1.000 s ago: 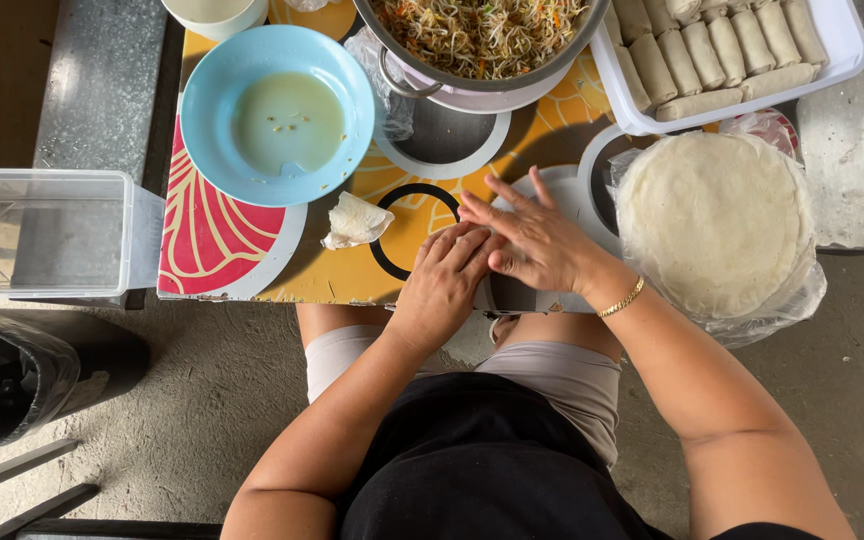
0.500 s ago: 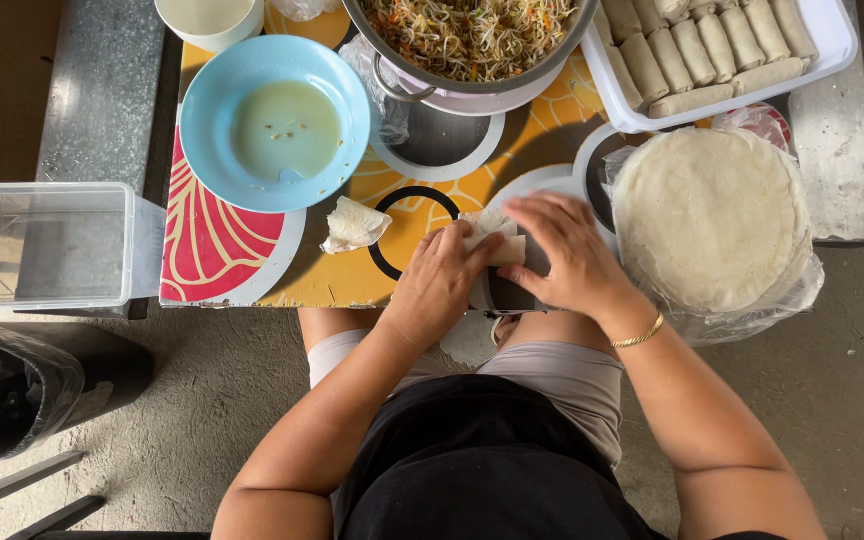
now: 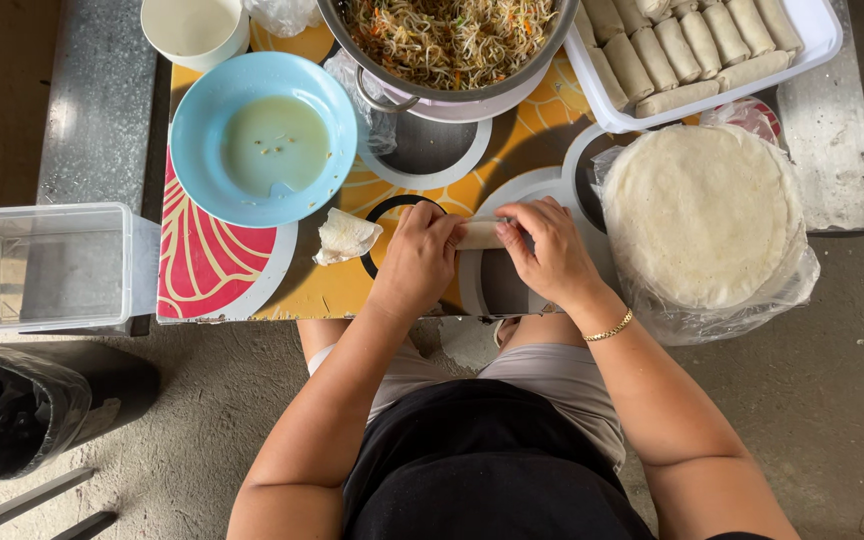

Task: The person prepares spring rolls by separating thin circular wrappers and adding a vegetable filling of bean sprouts and carrots, then rolling and folding them into tight cylinders.

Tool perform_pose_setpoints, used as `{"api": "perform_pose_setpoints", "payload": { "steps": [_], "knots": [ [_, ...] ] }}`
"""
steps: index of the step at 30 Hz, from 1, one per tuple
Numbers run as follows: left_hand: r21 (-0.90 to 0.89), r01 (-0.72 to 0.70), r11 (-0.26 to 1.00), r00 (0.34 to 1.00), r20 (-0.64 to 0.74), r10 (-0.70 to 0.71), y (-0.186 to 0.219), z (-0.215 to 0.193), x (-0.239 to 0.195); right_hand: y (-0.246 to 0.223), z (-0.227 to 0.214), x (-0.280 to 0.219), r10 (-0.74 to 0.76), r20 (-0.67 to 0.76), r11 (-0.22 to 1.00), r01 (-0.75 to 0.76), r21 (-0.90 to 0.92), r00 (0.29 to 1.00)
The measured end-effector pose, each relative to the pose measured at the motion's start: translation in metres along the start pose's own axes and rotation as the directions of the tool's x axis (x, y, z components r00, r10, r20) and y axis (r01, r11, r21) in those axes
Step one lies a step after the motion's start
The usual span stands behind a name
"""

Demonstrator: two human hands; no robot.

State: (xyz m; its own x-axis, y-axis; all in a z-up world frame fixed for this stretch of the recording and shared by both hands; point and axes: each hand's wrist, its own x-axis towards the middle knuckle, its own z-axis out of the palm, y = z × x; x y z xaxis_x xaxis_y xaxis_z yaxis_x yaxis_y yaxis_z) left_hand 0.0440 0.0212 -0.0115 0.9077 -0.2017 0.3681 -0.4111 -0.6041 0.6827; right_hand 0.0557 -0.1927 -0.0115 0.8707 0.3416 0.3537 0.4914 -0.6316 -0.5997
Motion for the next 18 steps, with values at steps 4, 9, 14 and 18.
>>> {"api": "perform_pose_setpoints", "payload": {
  "steps": [4,9,14,18],
  "knots": [
    [0.068,0.013,0.998,1.000,0.006,-0.014,-0.007,0.005,0.011,0.003,0.007,0.005,0.039,-0.042,0.997,-0.042,-0.070,0.998],
    [0.036,-0.075,0.997,0.990,-0.117,0.079,-0.008,0.002,0.023,0.009,0.016,0.012,0.055,-0.093,0.968,-0.075,-0.238,0.994],
    [-0.001,-0.186,0.983,0.982,0.026,0.186,-0.006,0.003,0.016,-0.003,0.012,0.010,-0.033,-0.164,0.989,0.009,-0.146,0.986],
    [-0.054,-0.280,0.959,0.959,0.038,0.282,-0.002,-0.010,0.009,-0.012,-0.002,0.003,-0.122,-0.064,0.987,0.115,-0.108,0.990]
  ]
}}
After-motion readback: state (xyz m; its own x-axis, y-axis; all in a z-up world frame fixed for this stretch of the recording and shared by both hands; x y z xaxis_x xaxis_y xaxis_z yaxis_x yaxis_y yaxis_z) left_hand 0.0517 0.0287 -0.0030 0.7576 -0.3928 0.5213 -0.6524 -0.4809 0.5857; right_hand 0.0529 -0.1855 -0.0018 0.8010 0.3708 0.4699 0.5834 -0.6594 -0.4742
